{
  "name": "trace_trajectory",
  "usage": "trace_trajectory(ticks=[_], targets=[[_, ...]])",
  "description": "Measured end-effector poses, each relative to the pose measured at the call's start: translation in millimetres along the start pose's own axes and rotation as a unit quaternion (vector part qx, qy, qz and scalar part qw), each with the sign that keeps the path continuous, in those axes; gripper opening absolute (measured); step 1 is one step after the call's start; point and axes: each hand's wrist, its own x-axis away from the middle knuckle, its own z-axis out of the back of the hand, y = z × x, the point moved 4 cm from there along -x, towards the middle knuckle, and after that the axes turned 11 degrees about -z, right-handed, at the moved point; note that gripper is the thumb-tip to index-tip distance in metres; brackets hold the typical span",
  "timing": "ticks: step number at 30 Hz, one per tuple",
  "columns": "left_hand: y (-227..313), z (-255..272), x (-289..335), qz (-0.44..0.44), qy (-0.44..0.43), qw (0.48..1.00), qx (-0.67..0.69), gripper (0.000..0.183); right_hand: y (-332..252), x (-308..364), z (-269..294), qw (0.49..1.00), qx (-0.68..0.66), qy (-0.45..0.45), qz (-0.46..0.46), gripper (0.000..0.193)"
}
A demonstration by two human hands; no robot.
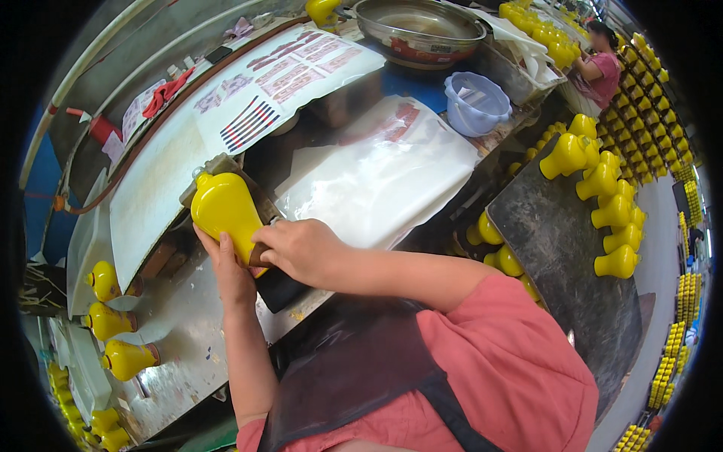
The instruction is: The person applies decorative stickers to a yellow plastic bottle. They peel stickers from a sheet, place them on the bottle, and smooth them down with their fingers. The person repeats this process for multiple stickers on the same bottle.
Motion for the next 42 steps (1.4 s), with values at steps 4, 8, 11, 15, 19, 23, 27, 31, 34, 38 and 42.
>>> trace_trajectory(ticks=[4, 8, 11, 15, 19, 23, 27, 31, 34, 38, 42], targets=[[2.6, -3.6, -5.4, 0.022, -0.04, 0.997, 0.067, 0.076, 11.0, -0.8, 1.6, 0.999, -0.004, 0.023, -0.035, 0.022], [4.1, -2.7, -3.7, 0.022, -0.037, 0.997, 0.06, 0.087, 16.3, -4.0, -4.4, 0.996, -0.028, -0.079, -0.033, 0.028], [5.4, -2.0, -1.0, -0.032, 0.001, 0.996, -0.081, 0.09, 31.8, -11.8, -4.0, 0.999, -0.003, -0.007, -0.054, 0.03], [3.8, -2.7, 0.8, -0.039, -0.004, 0.996, -0.076, 0.09, 76.6, -25.6, 13.1, 0.991, -0.051, 0.001, -0.124, 0.021], [-1.2, 1.5, 0.4, -0.022, -0.002, 0.997, -0.068, 0.088, 117.6, -18.9, 59.8, 0.949, -0.075, -0.068, -0.298, 0.021], [-2.0, 1.4, -0.6, -0.036, -0.003, 0.997, -0.068, 0.086, 81.0, 28.4, 76.0, 0.956, 0.073, -0.171, -0.225, 0.036], [0.9, -2.5, 0.6, -0.038, -0.004, 0.998, -0.059, 0.085, 41.1, 74.0, 52.2, 0.953, 0.158, -0.23, -0.115, 0.049], [5.5, -5.3, 2.4, -0.035, -0.008, 0.999, -0.031, 0.084, 43.0, 73.2, 36.8, 0.959, 0.218, -0.18, -0.025, 0.017], [7.1, -5.8, 2.2, -0.038, -0.004, 0.999, -0.023, 0.084, 57.7, 54.6, 60.8, 0.966, 0.244, -0.085, -0.006, 0.018], [7.7, -6.5, 4.0, -0.047, -0.015, 0.999, 0.008, 0.084, 104.3, 28.1, 138.5, 0.945, 0.16, 0.082, -0.274, 0.029], [6.6, -5.6, 4.8, -0.034, -0.009, 0.999, 0.016, 0.084, 154.3, 30.2, 213.8, 0.889, 0.103, 0.131, -0.427, 0.032]])
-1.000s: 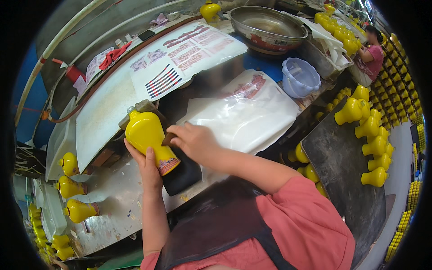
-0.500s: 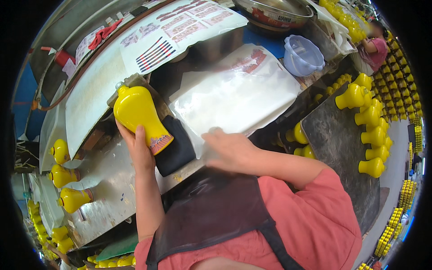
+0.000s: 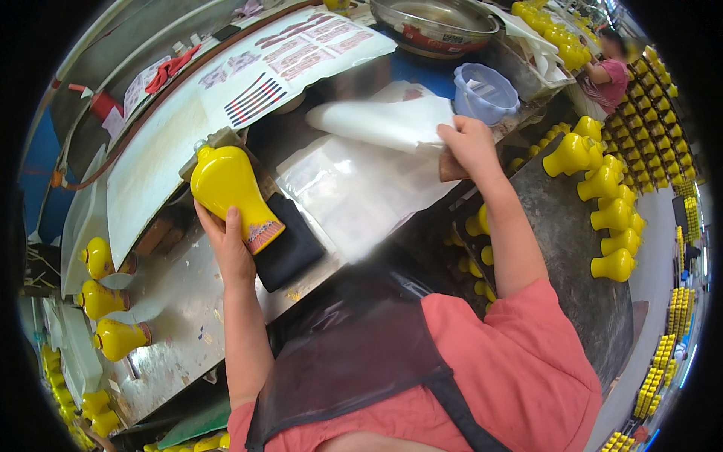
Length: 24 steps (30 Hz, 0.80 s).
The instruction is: The person applies decorative stickers to a yellow plastic bottle. They peel stickers from a sheet, place them on the bottle, and smooth them down with their fingers. The person repeats this process for multiple stickers on the same bottle.
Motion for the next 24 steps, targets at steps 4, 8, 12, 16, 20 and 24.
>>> trace_trajectory(ticks=[4, 8, 12, 16, 20, 24], targets=[[-2.0, 0.1, -1.0, 0.01, 0.007, 1.0, 0.002, 0.084, 38.1, -17.0, 23.0, 0.999, 0.027, 0.022, -0.023, 0.032], [-2.6, -0.6, -1.6, 0.0, 0.006, 1.0, 0.001, 0.083, 54.4, -18.5, 10.1, 0.996, 0.067, -0.032, -0.051, 0.03], [-1.1, -0.9, -1.1, -0.015, 0.001, 1.0, -0.019, 0.082, 50.0, -6.1, -32.7, 0.938, 0.335, -0.057, 0.066, 0.021], [-0.3, -1.3, -1.2, -0.013, 0.001, 1.0, -0.021, 0.081, 48.7, 5.2, -48.6, 0.93, 0.352, -0.01, 0.104, 0.03], [-1.9, -0.4, -1.2, 0.002, 0.013, 1.0, -0.023, 0.081, 28.5, 0.6, 3.3, 0.958, 0.272, 0.08, 0.048, 0.045], [-3.6, -0.7, 0.2, -0.012, 0.012, 1.0, -0.018, 0.081, -6.6, 33.2, 28.4, 0.977, 0.201, 0.026, 0.064, 0.066]])
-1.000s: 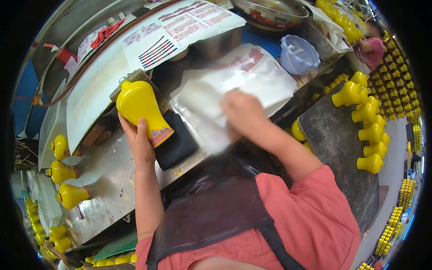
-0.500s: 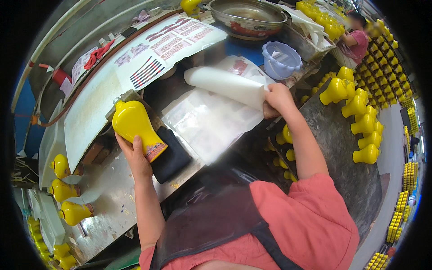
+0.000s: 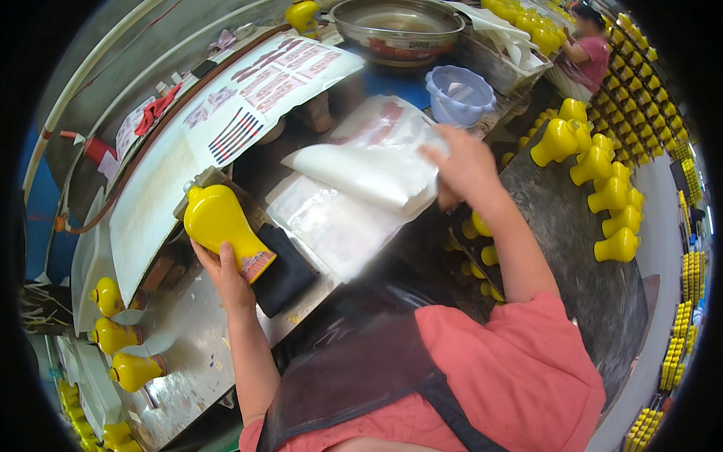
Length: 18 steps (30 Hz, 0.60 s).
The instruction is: The person applies decorative stickers to a yellow plastic bottle. They peel stickers from a sheet, place them on the bottle, and smooth them down with their fingers. The person repeats this process for multiple stickers on the same bottle.
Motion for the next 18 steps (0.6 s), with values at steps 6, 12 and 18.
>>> trace_trajectory(ticks=[6, 12, 18], targets=[[0.7, 0.5, -0.2, 0.01, 0.006, 0.999, -0.032, 0.079, -40.4, 62.7, -69.1, 0.969, 0.165, -0.149, 0.109, 0.057], [6.5, -3.9, 2.7, 0.021, 0.032, 0.999, -0.022, 0.082, -35.0, -8.4, 16.3, 0.98, 0.041, 0.053, 0.19, 0.044], [7.3, -1.3, 2.6, 0.01, 0.022, 0.999, -0.042, 0.083, 6.9, -90.6, 134.1, 0.919, -0.388, 0.057, 0.031, 0.035]])
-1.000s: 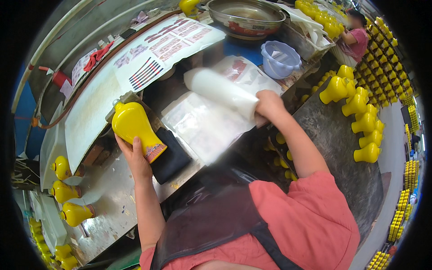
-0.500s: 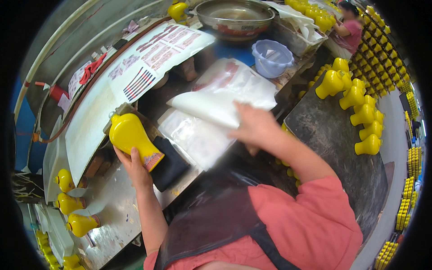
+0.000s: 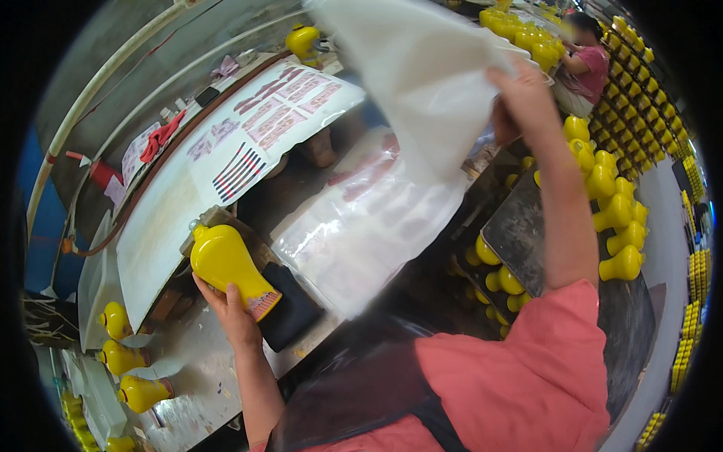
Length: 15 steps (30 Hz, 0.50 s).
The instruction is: The person applies decorative stickers to a yellow plastic bottle. They peel stickers from a sheet, place them on the bottle, and smooth them down with their fingers. The person repeats this process for multiple stickers on the same bottle.
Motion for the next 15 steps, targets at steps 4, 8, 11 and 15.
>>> trace_trajectory(ticks=[4, 8, 11, 15], targets=[[-4.8, 2.2, -2.1, 0.017, 0.006, 1.0, 0.009, 0.08, 10.0, -92.0, 74.8, 0.979, -0.173, 0.071, 0.082, 0.029], [-8.1, 4.5, -2.0, 0.044, -0.003, 0.998, 0.036, 0.074, 50.4, -186.9, 152.4, 0.964, -0.205, 0.166, 0.005, 0.021], [-8.0, 5.3, -1.5, 0.042, -0.005, 0.998, 0.039, 0.074, 90.9, -234.0, 170.5, 0.923, -0.347, 0.144, -0.087, 0.019], [-7.8, 4.7, 0.5, 0.027, -0.006, 0.999, 0.021, 0.08, 126.7, -229.0, 126.4, 0.922, -0.308, 0.193, -0.132, 0.023]])
